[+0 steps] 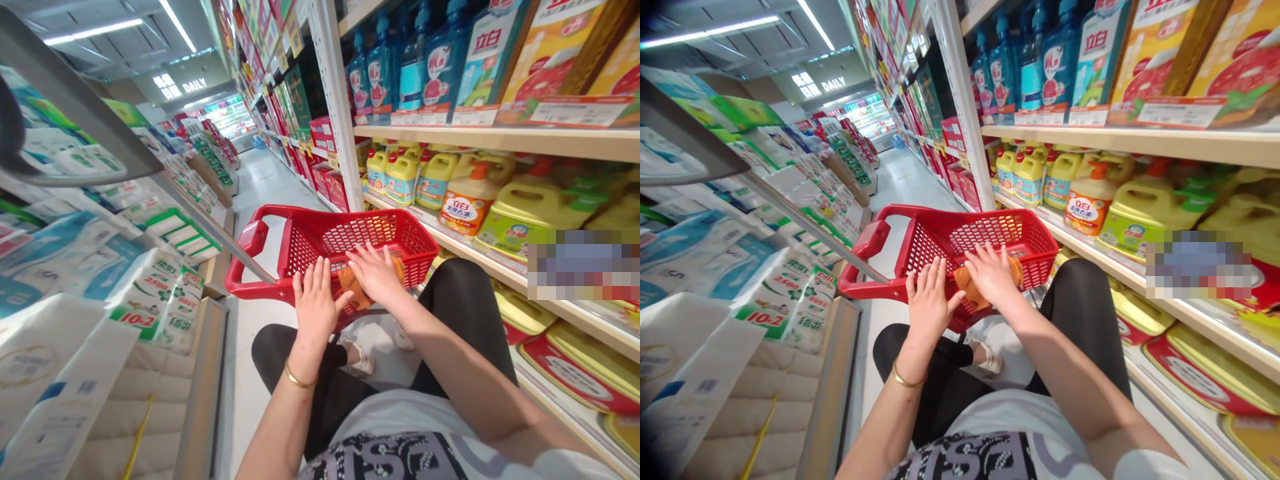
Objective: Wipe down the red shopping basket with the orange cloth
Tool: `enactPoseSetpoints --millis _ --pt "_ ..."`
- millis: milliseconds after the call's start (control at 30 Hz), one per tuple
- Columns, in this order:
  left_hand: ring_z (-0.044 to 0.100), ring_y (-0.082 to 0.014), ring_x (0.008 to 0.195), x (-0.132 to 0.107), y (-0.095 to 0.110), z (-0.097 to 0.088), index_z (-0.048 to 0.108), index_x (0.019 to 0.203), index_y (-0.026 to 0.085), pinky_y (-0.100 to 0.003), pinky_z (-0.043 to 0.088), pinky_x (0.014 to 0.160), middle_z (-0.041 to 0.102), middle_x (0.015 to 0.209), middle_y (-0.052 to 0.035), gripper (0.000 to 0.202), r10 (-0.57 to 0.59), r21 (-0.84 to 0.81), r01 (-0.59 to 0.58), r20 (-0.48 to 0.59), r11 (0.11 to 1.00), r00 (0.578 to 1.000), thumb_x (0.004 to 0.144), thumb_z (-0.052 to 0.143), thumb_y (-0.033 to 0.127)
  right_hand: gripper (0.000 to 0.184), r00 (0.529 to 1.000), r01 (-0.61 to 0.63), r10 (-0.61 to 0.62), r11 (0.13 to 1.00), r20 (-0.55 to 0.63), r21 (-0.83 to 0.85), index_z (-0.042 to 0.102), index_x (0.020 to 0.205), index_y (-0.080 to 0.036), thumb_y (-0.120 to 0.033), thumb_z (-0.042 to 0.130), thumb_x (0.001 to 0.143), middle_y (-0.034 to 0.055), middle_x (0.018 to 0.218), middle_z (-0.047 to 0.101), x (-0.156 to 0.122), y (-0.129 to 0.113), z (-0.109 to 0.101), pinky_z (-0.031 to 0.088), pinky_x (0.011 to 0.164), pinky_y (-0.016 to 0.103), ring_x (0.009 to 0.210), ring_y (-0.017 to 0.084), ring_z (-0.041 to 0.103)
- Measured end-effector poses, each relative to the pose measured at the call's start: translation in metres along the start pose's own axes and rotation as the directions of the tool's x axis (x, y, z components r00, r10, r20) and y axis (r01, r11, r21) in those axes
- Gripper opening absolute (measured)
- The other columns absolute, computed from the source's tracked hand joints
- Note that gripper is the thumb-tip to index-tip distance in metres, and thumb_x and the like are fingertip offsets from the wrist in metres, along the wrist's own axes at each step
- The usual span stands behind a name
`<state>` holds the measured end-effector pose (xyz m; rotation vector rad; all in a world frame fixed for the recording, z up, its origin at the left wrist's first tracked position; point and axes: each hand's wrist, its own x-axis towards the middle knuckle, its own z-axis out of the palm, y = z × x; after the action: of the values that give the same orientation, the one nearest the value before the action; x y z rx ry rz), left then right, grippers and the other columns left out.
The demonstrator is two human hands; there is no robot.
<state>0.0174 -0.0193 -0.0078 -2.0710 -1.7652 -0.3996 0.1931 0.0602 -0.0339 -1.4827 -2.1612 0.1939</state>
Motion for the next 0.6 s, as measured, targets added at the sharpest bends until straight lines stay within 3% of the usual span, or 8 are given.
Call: enactPoseSetpoints --millis 67,167,267,367,500,600 --pt "0.045 -0.0342 0.155 -0.001 0.0 0.0 0.031 0.172 0.018 -0.057 0.018 0.136 0.038 0.175 -0.0113 0.086 0.001 -0.001 -0.001 -0.001 1.0 1.0 0.104 0.049 0.067 0.057 0.992 -0.124 0.123 0.992 -0.022 -0.04 0.059 0.157 -0.032 -0.047 0.023 0.116 0.0047 0.172 0.044 -0.004 0.038 -0.009 0.007 0.133 0.068 0.165 0.032 0.03" --pt "0.045 -0.0343 0.155 -0.001 0.001 0.002 0.03 0.172 0.017 -0.057 0.018 0.136 0.039 0.174 -0.0117 0.087 -0.012 -0.015 0.011 -0.014 1.0 1.0 0.104 0.049 0.068 0.059 0.935 -0.353 0.35 0.931 -0.051 -0.087 0.058 0.158 -0.033 -0.047 0.019 0.115 0.0059 0.174 0.041 -0.008 0.096 -0.024 0.004 0.13 0.074 0.166 0.033 0.025" --pt "0.045 -0.0338 0.156 -0.001 0.002 0.003 0.03 0.172 0.017 -0.056 0.017 0.136 0.039 0.174 -0.0116 0.087 -0.026 -0.036 0.025 -0.022 0.999 0.999 0.104 0.049 0.068 0.063 0.876 -0.483 0.479 0.868 -0.059 -0.116 0.056 0.16 -0.03 -0.045 0.014 0.115 0.0097 0.176 0.038 -0.007 0.118 -0.033 0.003 0.128 0.078 0.167 0.036 0.02" --pt "0.045 -0.034 0.155 0.0 0.002 0.003 0.03 0.172 0.018 -0.056 0.016 0.136 0.038 0.175 -0.0111 0.086 -0.031 -0.038 0.03 -0.017 0.999 0.999 0.104 0.048 0.068 0.063 0.898 -0.441 0.437 0.888 -0.055 -0.131 0.054 0.162 -0.025 -0.043 0.017 0.114 0.0127 0.175 0.038 -0.005 0.087 -0.026 0.004 0.13 0.076 0.167 0.038 0.019" --pt "0.045 -0.0351 0.155 0.0 0.002 0.002 0.03 0.172 0.016 -0.058 0.016 0.136 0.037 0.175 -0.0118 0.088 -0.025 -0.018 0.025 -0.01 1.0 1.0 0.104 0.044 0.07 0.059 0.991 -0.134 0.133 0.99 -0.012 -0.049 0.055 0.161 -0.026 -0.042 0.022 0.115 0.0083 0.172 0.044 -0.004 0.005 -0.005 0.006 0.134 0.067 0.166 0.034 0.025" --pt "0.045 -0.0354 0.155 0.0 0.001 0.002 0.03 0.172 0.017 -0.058 0.017 0.135 0.036 0.175 -0.0115 0.087 -0.013 0.004 0.013 0.001 1.0 1.0 0.104 0.043 0.071 0.057 0.999 0.039 -0.038 0.999 -0.015 0.029 0.054 0.161 -0.028 -0.043 0.024 0.115 0.0058 0.171 0.047 -0.003 -0.028 0.002 0.009 0.135 0.063 0.164 0.031 0.03"
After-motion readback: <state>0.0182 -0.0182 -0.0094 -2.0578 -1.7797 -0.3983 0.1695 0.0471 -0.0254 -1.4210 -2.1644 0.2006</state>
